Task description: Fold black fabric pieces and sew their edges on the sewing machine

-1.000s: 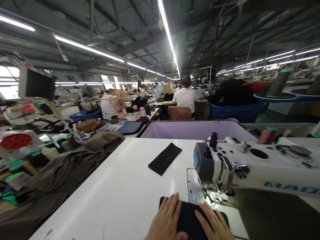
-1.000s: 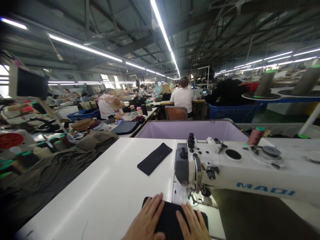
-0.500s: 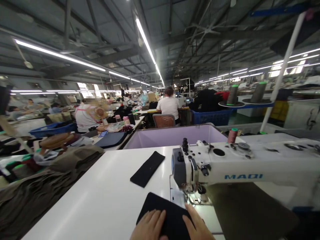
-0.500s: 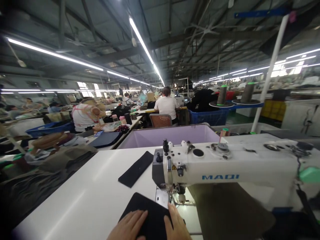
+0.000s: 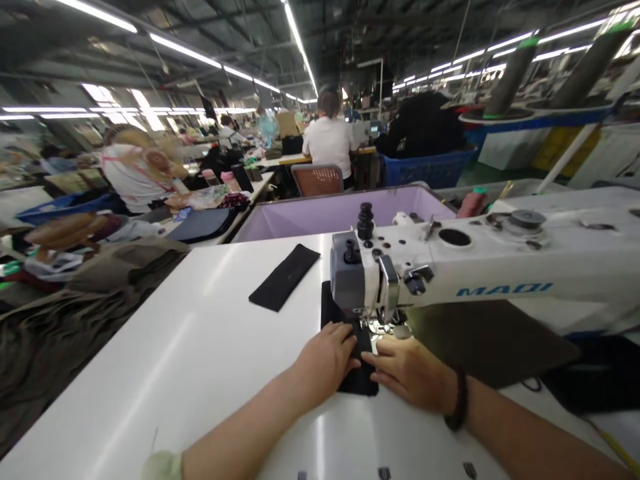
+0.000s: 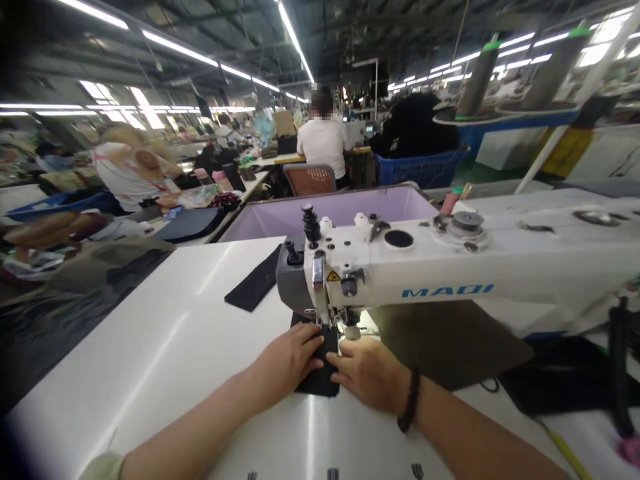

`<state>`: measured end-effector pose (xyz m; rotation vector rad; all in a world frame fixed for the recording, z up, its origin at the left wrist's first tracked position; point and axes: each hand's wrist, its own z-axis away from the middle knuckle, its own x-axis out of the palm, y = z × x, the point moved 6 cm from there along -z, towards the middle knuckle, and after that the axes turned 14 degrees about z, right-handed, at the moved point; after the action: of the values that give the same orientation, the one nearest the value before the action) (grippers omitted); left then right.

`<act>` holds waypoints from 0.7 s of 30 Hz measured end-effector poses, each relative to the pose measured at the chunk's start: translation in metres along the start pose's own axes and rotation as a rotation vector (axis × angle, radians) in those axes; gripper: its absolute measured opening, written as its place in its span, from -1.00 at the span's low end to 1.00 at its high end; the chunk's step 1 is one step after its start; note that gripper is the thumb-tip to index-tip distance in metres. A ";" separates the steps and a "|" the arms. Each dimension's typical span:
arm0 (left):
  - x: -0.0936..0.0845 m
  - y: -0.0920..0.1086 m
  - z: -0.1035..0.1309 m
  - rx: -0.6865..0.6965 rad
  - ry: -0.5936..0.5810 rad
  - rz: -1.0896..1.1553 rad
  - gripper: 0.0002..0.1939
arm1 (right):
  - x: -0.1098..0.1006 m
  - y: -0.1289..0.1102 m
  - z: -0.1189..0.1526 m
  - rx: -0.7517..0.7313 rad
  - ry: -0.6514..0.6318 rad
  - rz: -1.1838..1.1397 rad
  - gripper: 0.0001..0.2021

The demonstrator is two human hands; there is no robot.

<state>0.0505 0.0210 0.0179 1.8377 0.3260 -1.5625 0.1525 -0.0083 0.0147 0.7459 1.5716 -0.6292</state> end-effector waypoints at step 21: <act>0.013 -0.016 -0.007 0.018 0.120 0.008 -0.60 | 0.007 0.011 0.002 0.107 0.146 0.061 -0.76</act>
<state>0.0493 0.0339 0.0002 1.9489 0.3596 -1.4569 0.1621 -0.0021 0.0072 0.9346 1.6516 -0.6289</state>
